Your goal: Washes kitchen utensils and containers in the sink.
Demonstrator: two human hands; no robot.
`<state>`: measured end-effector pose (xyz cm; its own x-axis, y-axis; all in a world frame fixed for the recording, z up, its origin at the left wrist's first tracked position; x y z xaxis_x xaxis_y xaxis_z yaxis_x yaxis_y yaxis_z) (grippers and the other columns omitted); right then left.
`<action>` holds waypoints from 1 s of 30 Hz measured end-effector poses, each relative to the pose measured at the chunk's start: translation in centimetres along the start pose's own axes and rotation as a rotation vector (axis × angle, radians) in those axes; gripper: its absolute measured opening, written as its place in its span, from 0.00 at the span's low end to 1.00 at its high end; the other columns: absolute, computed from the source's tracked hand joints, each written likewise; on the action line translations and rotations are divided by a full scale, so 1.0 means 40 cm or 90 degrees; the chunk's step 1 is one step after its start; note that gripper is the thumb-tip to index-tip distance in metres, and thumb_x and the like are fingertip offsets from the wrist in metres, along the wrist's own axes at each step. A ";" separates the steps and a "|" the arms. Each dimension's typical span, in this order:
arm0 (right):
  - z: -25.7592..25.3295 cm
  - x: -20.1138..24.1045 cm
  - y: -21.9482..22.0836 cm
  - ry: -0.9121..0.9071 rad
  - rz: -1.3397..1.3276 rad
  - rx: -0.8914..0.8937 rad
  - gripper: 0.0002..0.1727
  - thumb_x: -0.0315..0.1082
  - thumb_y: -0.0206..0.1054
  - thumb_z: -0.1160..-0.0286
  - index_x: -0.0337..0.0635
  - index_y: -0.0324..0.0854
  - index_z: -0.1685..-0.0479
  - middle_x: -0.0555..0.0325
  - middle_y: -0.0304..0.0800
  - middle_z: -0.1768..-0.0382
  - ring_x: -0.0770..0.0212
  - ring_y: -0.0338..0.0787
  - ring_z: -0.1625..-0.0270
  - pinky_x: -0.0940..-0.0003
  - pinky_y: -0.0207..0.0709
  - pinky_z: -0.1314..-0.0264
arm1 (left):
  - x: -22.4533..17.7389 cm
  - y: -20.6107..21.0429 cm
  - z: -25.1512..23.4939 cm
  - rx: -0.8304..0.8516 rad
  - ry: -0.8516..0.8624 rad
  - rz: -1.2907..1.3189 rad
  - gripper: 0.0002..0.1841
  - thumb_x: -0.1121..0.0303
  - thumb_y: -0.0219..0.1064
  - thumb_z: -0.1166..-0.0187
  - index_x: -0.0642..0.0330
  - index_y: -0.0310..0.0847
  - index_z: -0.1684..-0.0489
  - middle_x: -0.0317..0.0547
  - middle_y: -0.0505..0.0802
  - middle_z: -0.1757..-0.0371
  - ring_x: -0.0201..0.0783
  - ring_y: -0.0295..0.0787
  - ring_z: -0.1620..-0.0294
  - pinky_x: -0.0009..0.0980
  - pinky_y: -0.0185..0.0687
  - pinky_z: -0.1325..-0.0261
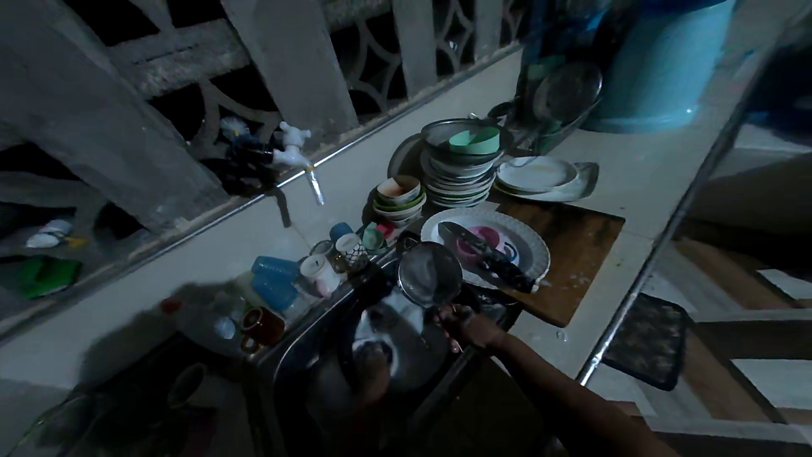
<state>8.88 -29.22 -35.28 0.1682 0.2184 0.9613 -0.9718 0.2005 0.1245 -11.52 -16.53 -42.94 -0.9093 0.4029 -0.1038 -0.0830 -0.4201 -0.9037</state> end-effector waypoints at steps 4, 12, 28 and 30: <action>-0.010 -0.017 0.010 0.028 0.064 -0.053 0.13 0.33 0.48 0.05 0.33 0.72 0.39 0.62 0.75 0.72 0.70 0.78 0.79 0.75 0.79 0.73 | -0.109 -0.035 0.139 0.170 0.044 -0.067 0.28 0.65 0.56 0.11 0.74 0.65 0.17 0.70 0.69 0.14 0.68 0.59 0.11 0.61 0.53 0.12; -0.016 -0.030 0.010 0.041 0.299 -0.065 0.21 0.37 0.53 0.07 0.30 0.76 0.29 0.37 0.86 0.47 0.50 0.87 0.50 0.53 0.79 0.40 | -0.088 -0.164 0.015 0.080 -0.011 0.756 0.27 0.56 0.61 0.12 0.60 0.68 0.19 0.63 0.83 0.32 0.55 0.83 0.41 0.51 0.80 0.43; 0.047 0.071 0.110 0.007 0.113 0.076 0.13 0.35 0.49 0.06 0.38 0.71 0.37 0.65 0.75 0.78 0.71 0.75 0.86 0.77 0.75 0.81 | -0.299 -0.442 0.079 -0.350 0.233 0.030 0.21 0.59 0.53 0.09 0.64 0.84 0.32 0.63 0.90 0.35 0.61 0.85 0.29 0.57 0.75 0.26; 0.056 0.077 0.100 0.015 0.106 0.052 0.11 0.35 0.49 0.06 0.38 0.71 0.40 0.65 0.74 0.79 0.71 0.75 0.86 0.77 0.75 0.82 | -0.277 -0.455 0.053 -0.349 0.233 0.020 0.21 0.60 0.53 0.08 0.65 0.81 0.30 0.65 0.88 0.32 0.63 0.82 0.27 0.59 0.73 0.25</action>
<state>5.15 -29.88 -31.28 0.0072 0.2642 0.9644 -0.9965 0.0826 -0.0151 -0.80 -15.06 -24.45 -0.7027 0.6883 -0.1804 0.2484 -0.0004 -0.9687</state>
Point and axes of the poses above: each hand's wrist, its own z-axis away from the middle knuckle, its own y-axis out of the palm, x = y × z, the point moved 4 cm from there along -z, towards the middle knuckle
